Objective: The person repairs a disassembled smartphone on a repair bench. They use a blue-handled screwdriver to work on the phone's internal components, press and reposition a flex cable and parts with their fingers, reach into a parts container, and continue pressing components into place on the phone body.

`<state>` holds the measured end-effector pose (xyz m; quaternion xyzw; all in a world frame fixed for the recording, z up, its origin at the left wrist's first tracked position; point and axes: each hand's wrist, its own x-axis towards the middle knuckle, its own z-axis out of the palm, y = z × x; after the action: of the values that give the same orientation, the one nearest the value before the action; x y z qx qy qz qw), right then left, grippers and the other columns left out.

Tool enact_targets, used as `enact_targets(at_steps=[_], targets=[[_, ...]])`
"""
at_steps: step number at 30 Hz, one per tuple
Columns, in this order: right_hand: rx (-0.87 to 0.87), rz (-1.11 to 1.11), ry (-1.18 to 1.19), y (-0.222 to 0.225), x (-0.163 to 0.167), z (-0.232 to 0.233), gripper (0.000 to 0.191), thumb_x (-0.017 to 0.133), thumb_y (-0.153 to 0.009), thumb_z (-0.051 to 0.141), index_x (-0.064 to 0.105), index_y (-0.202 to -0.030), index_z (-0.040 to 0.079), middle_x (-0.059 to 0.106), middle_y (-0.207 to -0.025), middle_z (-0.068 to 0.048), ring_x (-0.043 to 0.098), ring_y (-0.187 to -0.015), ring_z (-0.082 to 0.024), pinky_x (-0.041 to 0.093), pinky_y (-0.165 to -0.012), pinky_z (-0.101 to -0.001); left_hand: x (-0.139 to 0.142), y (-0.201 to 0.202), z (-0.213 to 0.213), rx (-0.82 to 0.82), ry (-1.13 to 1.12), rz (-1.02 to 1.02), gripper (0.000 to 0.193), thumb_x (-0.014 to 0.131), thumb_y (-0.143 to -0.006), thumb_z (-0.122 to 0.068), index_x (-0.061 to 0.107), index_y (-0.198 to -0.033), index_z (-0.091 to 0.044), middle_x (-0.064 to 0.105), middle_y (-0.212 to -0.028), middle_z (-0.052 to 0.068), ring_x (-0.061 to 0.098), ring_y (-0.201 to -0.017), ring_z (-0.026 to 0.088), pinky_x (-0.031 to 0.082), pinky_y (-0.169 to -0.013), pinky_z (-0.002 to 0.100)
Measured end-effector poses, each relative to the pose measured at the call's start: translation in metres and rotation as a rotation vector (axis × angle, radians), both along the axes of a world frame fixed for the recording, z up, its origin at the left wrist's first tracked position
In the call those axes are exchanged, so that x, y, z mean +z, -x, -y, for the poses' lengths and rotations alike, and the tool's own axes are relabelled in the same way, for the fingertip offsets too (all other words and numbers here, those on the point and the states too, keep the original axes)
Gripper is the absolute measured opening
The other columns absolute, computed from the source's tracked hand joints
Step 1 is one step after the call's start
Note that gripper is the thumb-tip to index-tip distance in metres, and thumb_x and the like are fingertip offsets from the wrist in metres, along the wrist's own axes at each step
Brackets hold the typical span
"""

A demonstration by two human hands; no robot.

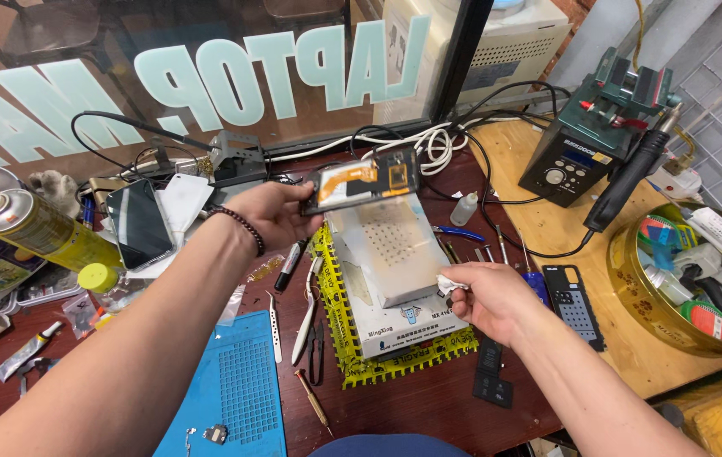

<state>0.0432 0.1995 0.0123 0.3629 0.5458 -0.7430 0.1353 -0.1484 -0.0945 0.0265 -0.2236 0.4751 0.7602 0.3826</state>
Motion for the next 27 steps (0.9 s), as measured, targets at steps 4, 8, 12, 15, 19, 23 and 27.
enact_targets(at_steps=[4,8,12,15,19,23,27], targets=[[-0.035,-0.024,-0.011,-0.015,0.009,0.004,0.012,0.069,-0.091,0.008,0.07,-0.099,0.0,0.061,-0.078,-0.001,0.051,-0.064,-0.01,0.044,-0.054,-0.0261,0.01,0.007,0.019,0.067,-0.172,-0.037,0.019,0.059,-0.099,-0.014,0.063,-0.113,-0.001,0.073,-0.109,0.013,0.068,-0.101,0.022,0.058,-0.091,0.033],[-0.051,-0.021,-0.508,-0.021,0.026,0.005,0.031,0.073,-0.09,0.007,0.064,-0.119,0.011,0.065,-0.082,-0.005,0.053,-0.065,-0.013,0.043,-0.053,-0.0301,0.014,-0.006,0.036,0.089,-0.297,-0.087,0.018,0.06,-0.098,-0.004,0.061,-0.115,0.004,0.07,-0.11,0.012,0.068,-0.104,0.021,0.06,-0.098,0.039],[-0.079,-0.232,-0.494,-0.001,0.041,-0.001,0.023,0.068,-0.094,0.008,0.07,-0.115,-0.001,0.068,-0.087,-0.003,0.058,-0.071,-0.01,0.048,-0.059,-0.0256,0.007,-0.035,0.033,-0.007,-0.27,-0.114,0.027,0.058,-0.088,0.005,0.063,-0.115,0.004,0.072,-0.11,0.015,0.07,-0.1,0.026,0.059,-0.088,0.037],[-0.029,-0.36,-0.388,0.022,0.042,0.0,0.021,0.068,-0.093,0.005,0.069,-0.113,-0.001,0.069,-0.088,-0.004,0.063,-0.074,-0.011,0.053,-0.064,-0.0255,-0.002,-0.063,0.008,-0.042,-0.243,-0.124,0.033,0.058,-0.083,0.01,0.063,-0.113,-0.001,0.072,-0.11,0.013,0.071,-0.098,0.026,0.06,-0.085,0.037],[0.02,-0.413,-0.285,0.041,0.038,-0.003,0.016,0.069,-0.092,0.002,0.071,-0.107,-0.003,0.07,-0.09,-0.005,0.065,-0.077,-0.012,0.057,-0.069,-0.0261,-0.006,-0.1,-0.051,0.007,-0.143,-0.163,0.033,0.062,-0.08,0.013,0.059,-0.109,-0.003,0.073,-0.106,0.014,0.074,-0.096,0.029,0.065,-0.084,0.043],[0.052,-0.387,-0.313,0.066,0.029,-0.006,0.013,0.07,-0.091,0.002,0.072,-0.103,-0.002,0.072,-0.091,-0.007,0.065,-0.074,-0.013,0.057,-0.068,-0.0268,0.008,-0.12,-0.094,0.033,0.133,-0.244,0.032,0.071,-0.078,0.006,0.063,-0.109,0.001,0.075,-0.103,0.017,0.076,-0.089,0.029,0.065,-0.079,0.045],[0.147,-0.414,-0.434,0.09,0.023,-0.011,0.017,0.073,-0.089,0.003,0.072,-0.105,-0.002,0.072,-0.088,-0.006,0.066,-0.069,-0.012,0.056,-0.064,-0.0253,0.02,-0.122,-0.096,-0.334,0.84,-0.485,0.052,0.085,-0.076,-0.022,0.059,-0.115,0.002,0.073,-0.105,0.018,0.076,-0.086,0.027,0.067,-0.066,0.045]])
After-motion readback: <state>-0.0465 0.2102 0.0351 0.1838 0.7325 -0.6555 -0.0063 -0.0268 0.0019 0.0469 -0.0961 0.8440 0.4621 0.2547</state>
